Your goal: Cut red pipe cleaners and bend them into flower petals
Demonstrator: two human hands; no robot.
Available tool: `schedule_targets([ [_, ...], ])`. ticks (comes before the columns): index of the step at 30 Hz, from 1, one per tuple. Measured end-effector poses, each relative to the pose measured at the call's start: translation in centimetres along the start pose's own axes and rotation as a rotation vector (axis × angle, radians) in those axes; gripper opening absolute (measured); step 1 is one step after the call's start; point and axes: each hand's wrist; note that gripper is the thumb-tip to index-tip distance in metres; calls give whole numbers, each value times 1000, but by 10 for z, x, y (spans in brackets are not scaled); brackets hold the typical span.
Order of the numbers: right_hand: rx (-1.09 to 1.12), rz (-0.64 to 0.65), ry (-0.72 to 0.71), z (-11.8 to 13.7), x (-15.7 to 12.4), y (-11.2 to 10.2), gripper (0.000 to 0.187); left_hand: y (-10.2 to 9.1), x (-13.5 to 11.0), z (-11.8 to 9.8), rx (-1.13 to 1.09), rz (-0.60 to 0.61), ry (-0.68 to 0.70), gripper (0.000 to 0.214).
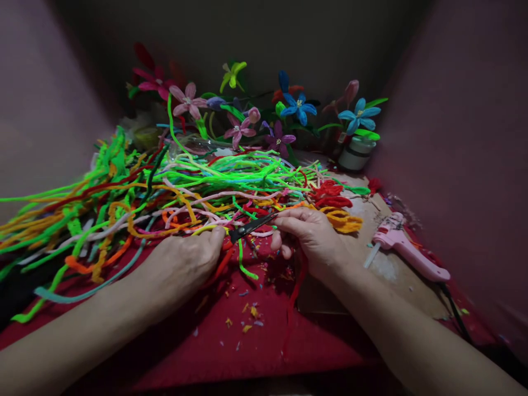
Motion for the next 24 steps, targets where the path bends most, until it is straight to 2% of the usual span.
schedule_targets([
  [6, -66, 32, 2, -2, -3, 3, 17, -7, 3, -4, -90, 35, -45, 30],
  [10, -99, 29, -1, -3, -4, 6, 20, -9, 3, -5, -81, -1, -19, 32],
  [20, -46, 2, 34, -5, -2, 5, 12, 2, -2, -2, -156, 39, 20, 35],
  [24, -28, -21, 80, -6, -3, 10, 7, 1, -5, 2, -146, -25, -14, 34],
])
Point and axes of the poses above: each hand's wrist, its own x-axis towards the middle knuckle, its own y-axis out of the palm, z = x × y, and after that the axes turned 5 degrees about x, right-handed
